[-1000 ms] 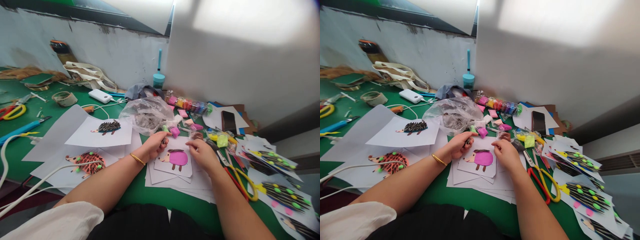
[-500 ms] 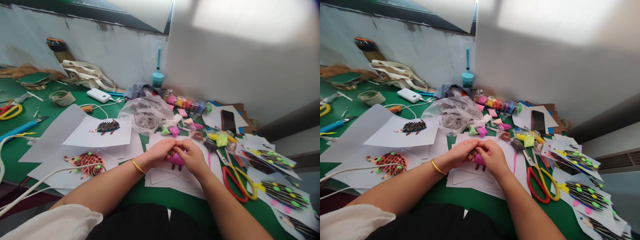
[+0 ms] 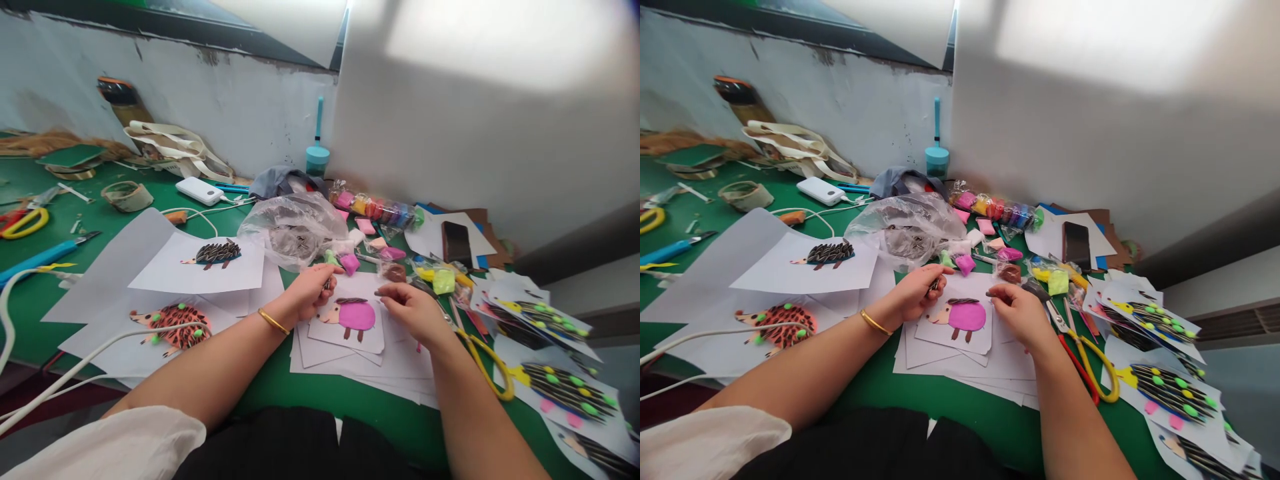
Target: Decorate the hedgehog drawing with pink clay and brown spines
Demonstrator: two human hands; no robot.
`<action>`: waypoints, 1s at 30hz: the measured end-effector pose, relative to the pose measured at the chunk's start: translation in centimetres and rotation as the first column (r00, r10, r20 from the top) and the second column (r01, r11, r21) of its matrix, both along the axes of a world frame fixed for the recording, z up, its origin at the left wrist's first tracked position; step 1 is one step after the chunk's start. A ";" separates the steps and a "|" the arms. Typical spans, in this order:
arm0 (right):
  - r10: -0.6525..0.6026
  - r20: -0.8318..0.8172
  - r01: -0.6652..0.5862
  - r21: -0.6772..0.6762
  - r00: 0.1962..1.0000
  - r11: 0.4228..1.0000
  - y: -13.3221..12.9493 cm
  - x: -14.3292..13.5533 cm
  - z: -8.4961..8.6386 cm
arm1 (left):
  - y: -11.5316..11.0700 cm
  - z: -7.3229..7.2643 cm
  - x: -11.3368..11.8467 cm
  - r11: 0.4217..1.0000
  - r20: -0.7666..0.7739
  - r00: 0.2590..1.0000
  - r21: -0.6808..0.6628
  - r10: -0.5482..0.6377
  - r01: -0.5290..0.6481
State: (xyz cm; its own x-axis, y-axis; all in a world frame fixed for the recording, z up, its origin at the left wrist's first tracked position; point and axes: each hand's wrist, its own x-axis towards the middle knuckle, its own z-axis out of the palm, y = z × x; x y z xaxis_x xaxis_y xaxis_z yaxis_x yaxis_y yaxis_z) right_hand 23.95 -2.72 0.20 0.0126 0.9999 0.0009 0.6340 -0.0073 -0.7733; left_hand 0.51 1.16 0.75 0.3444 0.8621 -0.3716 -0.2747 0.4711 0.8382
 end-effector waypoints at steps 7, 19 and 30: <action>0.076 0.014 -0.076 0.011 0.997 0.997 -0.6 -2.0 -0.4 | 1.2 -1.2 -0.3 0.994 0.005 0.995 -0.029 0.103 -0.103; 0.222 0.085 -0.223 0.002 0.971 0.975 -1.0 -5.0 -1.2 | 1.2 -1.5 -0.3 0.996 0.019 0.996 -0.010 0.086 -0.086; 0.229 0.292 -0.280 0.147 0.929 0.949 -0.9 -5.3 -1.3 | 1.1 -1.5 -0.2 0.996 0.010 0.996 -0.011 0.085 -0.085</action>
